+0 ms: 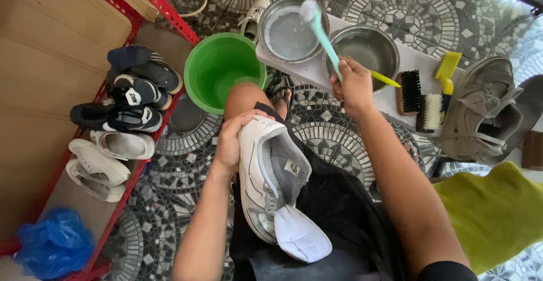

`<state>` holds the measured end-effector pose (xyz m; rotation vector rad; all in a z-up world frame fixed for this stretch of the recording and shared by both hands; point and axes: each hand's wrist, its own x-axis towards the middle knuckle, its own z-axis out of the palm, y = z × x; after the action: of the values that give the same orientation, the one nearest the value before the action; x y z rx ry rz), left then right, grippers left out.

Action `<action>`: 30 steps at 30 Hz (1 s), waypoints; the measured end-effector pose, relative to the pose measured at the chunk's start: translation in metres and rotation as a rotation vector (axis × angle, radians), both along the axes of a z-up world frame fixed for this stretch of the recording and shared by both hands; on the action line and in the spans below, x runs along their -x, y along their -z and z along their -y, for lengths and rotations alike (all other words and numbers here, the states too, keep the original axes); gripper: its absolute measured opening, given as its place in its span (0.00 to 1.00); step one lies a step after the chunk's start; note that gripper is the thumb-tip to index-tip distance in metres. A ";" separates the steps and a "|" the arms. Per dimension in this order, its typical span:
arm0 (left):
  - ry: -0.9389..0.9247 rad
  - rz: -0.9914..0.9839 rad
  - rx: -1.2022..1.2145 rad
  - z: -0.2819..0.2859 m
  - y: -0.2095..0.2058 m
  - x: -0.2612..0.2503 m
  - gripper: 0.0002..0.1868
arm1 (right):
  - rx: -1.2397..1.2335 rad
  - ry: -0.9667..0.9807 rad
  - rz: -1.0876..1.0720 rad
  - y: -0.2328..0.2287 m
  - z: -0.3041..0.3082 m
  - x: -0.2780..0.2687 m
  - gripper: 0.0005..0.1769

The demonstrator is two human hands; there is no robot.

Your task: The person scrubs the inside and outside of a white sneaker using a brush and water. They repeatedly dip the brush into a metal bowl and scrub various parts of the shoe, including the tongue and sole.

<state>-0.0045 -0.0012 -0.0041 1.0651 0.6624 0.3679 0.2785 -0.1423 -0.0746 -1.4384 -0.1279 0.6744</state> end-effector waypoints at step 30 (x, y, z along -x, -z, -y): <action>0.020 -0.081 -0.133 -0.008 0.003 0.002 0.22 | -0.144 -0.245 0.246 0.002 0.067 -0.010 0.16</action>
<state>-0.0067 0.0064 -0.0068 1.2179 0.7066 0.3563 0.2886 -0.2094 -0.0766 -1.3734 -0.5423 0.6698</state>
